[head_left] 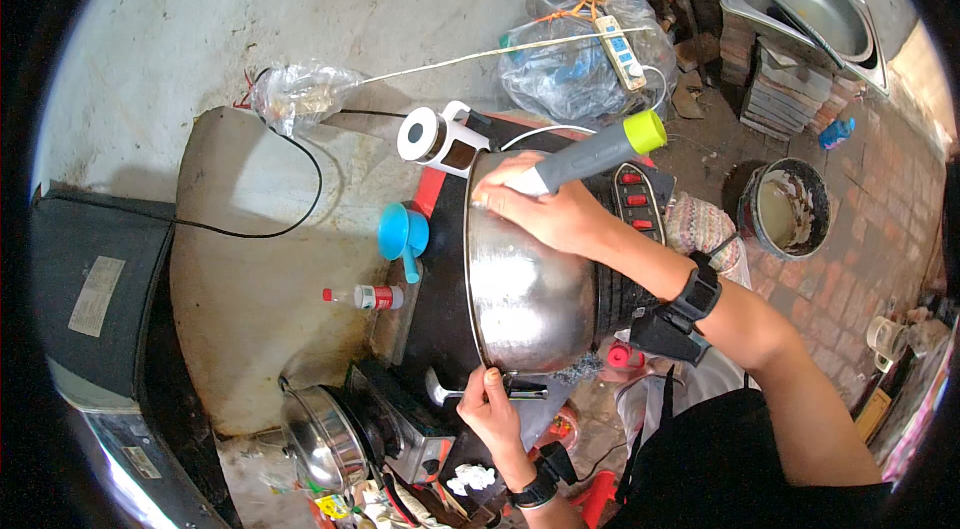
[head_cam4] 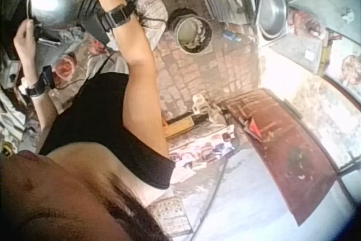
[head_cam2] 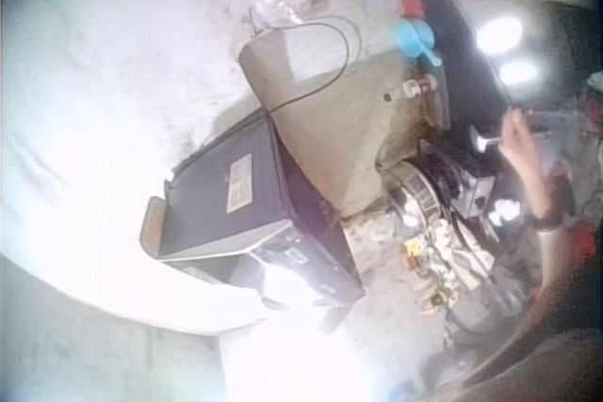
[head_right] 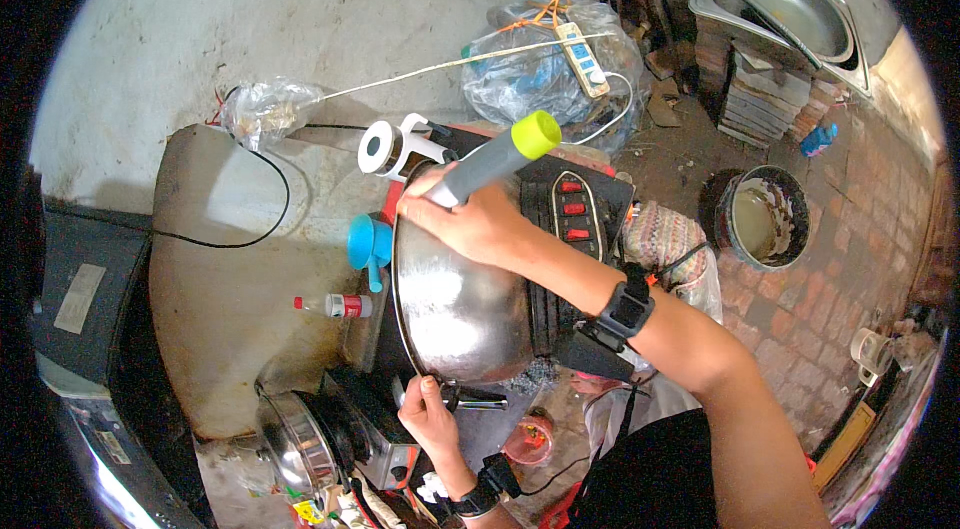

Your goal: The person uses a handheld tool to scrape and smooth the surface of a large metal bowl. They hold the bowl steady with one hand while working the tool along the rim and sides.

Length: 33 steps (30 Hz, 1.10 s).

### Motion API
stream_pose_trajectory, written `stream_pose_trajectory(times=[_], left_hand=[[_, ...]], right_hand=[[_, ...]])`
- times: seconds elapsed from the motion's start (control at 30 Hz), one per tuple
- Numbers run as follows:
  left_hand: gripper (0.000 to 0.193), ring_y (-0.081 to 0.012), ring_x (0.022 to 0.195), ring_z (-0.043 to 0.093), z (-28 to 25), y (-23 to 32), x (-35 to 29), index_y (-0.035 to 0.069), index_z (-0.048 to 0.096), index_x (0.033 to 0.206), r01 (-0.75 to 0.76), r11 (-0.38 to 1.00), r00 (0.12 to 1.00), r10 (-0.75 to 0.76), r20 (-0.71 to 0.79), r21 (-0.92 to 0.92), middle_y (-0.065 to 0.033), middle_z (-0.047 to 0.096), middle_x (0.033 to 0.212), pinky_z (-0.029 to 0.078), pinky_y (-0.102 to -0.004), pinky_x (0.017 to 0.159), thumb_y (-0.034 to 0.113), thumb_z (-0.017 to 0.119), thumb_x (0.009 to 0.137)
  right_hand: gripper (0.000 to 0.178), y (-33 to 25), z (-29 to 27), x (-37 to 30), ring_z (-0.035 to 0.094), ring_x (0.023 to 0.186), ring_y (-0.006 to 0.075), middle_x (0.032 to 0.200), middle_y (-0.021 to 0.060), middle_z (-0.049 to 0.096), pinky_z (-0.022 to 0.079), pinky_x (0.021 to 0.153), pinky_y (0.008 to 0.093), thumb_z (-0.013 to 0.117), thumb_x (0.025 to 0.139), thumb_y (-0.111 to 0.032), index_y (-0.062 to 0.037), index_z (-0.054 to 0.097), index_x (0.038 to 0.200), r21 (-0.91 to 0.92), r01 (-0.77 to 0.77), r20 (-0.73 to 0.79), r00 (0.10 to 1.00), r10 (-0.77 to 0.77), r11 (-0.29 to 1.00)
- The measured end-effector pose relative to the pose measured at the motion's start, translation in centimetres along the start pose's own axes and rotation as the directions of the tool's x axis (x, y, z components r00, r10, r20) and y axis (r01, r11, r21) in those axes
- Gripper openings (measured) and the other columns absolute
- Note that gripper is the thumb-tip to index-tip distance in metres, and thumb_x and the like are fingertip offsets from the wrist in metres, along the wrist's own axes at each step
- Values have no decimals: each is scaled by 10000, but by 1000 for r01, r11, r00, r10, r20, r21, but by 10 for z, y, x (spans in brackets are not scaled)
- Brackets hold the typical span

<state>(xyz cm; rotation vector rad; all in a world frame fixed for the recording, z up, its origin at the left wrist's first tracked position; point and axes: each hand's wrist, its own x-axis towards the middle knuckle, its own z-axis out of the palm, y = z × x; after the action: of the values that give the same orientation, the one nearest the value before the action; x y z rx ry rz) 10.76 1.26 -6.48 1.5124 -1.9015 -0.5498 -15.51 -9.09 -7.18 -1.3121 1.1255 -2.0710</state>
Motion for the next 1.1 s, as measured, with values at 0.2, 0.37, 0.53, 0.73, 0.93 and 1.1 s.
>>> stream_pose_trajectory(times=[0.2,0.37,0.53,0.73,0.93,1.1], left_hand=[[331,-79,635,326,0,2,-1,-16,513,795,1,999,1000,-1,-1,-36,27,379,657,264,-280,536,223,549,1021],[321,-76,640,329,0,3,-1,-18,514,795,24,999,1000,-24,20,-37,26,382,661,264,-280,539,209,542,1021],[305,-73,642,331,1,1,-1,-17,523,803,16,999,1000,-16,0,-40,38,387,665,265,-277,539,197,546,1020],[302,-71,639,341,2,-2,0,-22,545,819,7,999,1000,-7,-8,-39,41,406,669,270,-271,539,202,560,1020],[305,-74,645,350,1,2,3,-29,551,828,12,999,1000,-12,8,-45,34,421,677,286,-275,546,210,563,1019],[311,-77,628,346,4,5,6,-32,549,823,-7,999,1000,6,-26,-35,24,418,659,287,-275,535,212,568,1014]], right_hand=[[114,-3,0,-1,643,824,130,891,60,695,514,747,292,669,928,-84,8,703,986,50,-224,33,974,223,973],[116,2,1,-3,603,733,86,783,18,669,488,668,275,686,901,-123,-15,718,930,226,-246,20,969,248,943],[126,1,4,-1,607,698,97,730,19,668,484,642,287,697,882,-144,-22,723,897,224,-266,-40,959,281,938],[115,-17,-4,-15,654,804,210,849,72,710,494,761,359,669,901,-118,-20,723,925,-90,-1,120,993,12,996],[105,-30,-2,-24,618,856,203,827,39,702,422,851,383,704,856,-169,-75,746,876,-148,52,135,990,-32,988],[69,-42,-1,-30,605,911,180,849,-16,697,378,973,417,700,853,-185,-141,747,880,-189,199,278,950,-142,962]])
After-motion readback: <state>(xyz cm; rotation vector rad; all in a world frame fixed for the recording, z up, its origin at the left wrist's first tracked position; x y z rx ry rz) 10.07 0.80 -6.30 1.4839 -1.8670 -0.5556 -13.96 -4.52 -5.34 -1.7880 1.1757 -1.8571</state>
